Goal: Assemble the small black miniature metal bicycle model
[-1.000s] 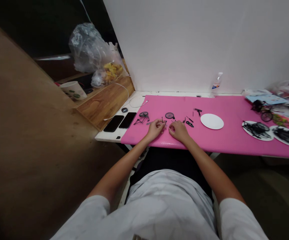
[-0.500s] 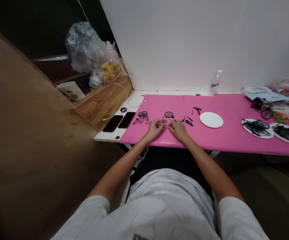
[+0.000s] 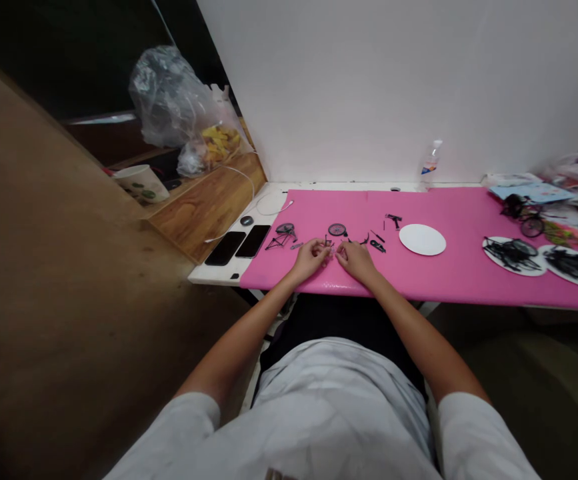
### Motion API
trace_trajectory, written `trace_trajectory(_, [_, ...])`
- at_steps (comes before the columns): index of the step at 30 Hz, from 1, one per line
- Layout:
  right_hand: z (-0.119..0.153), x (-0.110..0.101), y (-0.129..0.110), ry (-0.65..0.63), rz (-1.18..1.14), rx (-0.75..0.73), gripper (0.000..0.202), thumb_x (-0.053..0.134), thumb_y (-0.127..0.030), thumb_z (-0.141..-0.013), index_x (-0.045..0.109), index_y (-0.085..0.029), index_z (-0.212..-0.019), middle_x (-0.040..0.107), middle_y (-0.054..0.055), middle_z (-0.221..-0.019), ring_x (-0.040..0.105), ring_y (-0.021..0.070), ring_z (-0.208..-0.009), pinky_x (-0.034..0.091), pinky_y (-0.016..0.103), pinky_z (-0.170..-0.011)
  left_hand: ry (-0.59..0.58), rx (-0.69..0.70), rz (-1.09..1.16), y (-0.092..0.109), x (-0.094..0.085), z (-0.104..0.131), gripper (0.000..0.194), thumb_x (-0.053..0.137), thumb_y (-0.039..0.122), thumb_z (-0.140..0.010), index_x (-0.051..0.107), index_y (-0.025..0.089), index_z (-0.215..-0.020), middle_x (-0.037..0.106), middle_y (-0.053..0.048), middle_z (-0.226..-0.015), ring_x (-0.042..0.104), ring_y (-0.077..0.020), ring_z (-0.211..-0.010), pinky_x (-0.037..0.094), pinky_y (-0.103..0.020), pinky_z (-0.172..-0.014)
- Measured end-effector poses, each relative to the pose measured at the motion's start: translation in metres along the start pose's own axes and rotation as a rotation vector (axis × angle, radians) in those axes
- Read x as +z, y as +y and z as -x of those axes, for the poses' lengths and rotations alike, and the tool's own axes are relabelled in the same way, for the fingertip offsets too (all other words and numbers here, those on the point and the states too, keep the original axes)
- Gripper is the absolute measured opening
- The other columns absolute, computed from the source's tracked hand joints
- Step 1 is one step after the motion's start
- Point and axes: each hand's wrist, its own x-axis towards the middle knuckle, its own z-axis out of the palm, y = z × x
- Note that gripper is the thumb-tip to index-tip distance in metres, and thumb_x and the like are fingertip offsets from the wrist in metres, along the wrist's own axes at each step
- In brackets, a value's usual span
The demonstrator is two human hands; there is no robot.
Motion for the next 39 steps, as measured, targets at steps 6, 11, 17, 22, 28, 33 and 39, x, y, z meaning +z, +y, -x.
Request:
trace_trajectory(6, [-0.001, -0.001, 0.0, -0.017, -0.006, -0.024, 0.01, 0.069, -0.023, -0.102, 0.079, -0.02, -0.104, 0.079, 0.008, -0.094, 0.066, 0.026, -0.093, 0.045, 0.037, -0.087, -0.001, 0.007, 0.007, 0.0, 0.0, 0.0, 0.031, 0.075, 0.042, -0.097, 0.069, 0.015, -0.111, 0.076, -0.006, -0.082, 0.066, -0.0129, -0.058, 0.053, -0.024, -0.058])
trace_trajectory(11, [-0.001, -0.002, -0.003, -0.04, 0.02, -0.026, 0.013, 0.067, -0.021, -0.103, 0.08, -0.02, -0.106, 0.08, 0.01, -0.099, 0.069, 0.0271, -0.096, 0.047, 0.037, -0.089, 0.001, 0.007, -0.009, -0.003, 0.0, -0.001, 0.031, 0.075, 0.042, -0.097, 0.069, 0.015, -0.112, 0.077, -0.007, -0.083, 0.066, -0.0133, -0.058, 0.054, -0.025, -0.058])
trace_trajectory(17, [-0.002, -0.004, -0.006, -0.078, 0.068, -0.014, 0.016, 0.063, -0.021, -0.106, 0.078, -0.018, -0.107, 0.081, 0.012, -0.102, 0.071, 0.0274, -0.095, 0.047, 0.036, -0.086, 0.0, 0.001, -0.009, -0.003, 0.0, -0.001, 0.034, 0.076, 0.045, -0.097, 0.069, 0.015, -0.112, 0.076, -0.006, -0.083, 0.066, -0.0132, -0.058, 0.053, -0.024, -0.058])
trace_trajectory(22, [-0.002, 0.002, -0.001, -0.077, 0.061, -0.022, 0.015, 0.059, -0.023, -0.108, 0.074, -0.018, -0.108, 0.079, 0.014, -0.106, 0.07, 0.0277, -0.096, 0.048, 0.036, -0.087, -0.005, -0.002, 0.014, -0.003, 0.0, 0.0, 0.037, 0.077, 0.046, -0.096, 0.069, 0.015, -0.113, 0.077, -0.007, -0.084, 0.066, -0.0127, -0.058, 0.053, -0.024, -0.057])
trace_trajectory(28, [-0.005, 0.019, 0.017, 0.129, -0.137, -0.081, 0.018, 0.049, -0.025, -0.11, 0.066, -0.02, -0.114, 0.073, 0.015, -0.112, 0.066, 0.0298, -0.106, 0.053, 0.043, -0.097, -0.02, -0.059, 0.077, 0.0, 0.002, -0.002, 0.049, 0.08, 0.046, -0.094, 0.074, 0.007, -0.123, 0.079, -0.012, -0.085, 0.068, -0.0135, -0.063, 0.052, -0.023, -0.057])
trace_trajectory(33, [-0.008, 0.025, 0.026, 0.244, -0.302, -0.153, 0.015, 0.048, -0.029, -0.109, 0.063, -0.023, -0.108, 0.069, 0.013, -0.109, 0.064, 0.0304, -0.104, 0.055, 0.049, -0.1, -0.101, -0.07, 0.087, 0.003, 0.002, -0.003, 0.053, 0.082, 0.05, -0.092, 0.078, 0.004, -0.119, 0.08, -0.015, -0.089, 0.064, -0.0118, -0.061, 0.05, -0.023, -0.058])
trace_trajectory(39, [-0.009, 0.027, 0.026, 0.243, -0.306, -0.176, 0.012, 0.049, -0.025, -0.107, 0.062, -0.024, -0.105, 0.068, 0.012, -0.106, 0.064, 0.0299, -0.103, 0.054, 0.048, -0.098, -0.156, -0.038, 0.058, 0.0, 0.0, -0.002, 0.049, 0.078, 0.055, -0.095, 0.078, 0.006, -0.104, 0.08, -0.014, -0.087, 0.063, -0.0112, -0.059, 0.051, -0.024, -0.059])
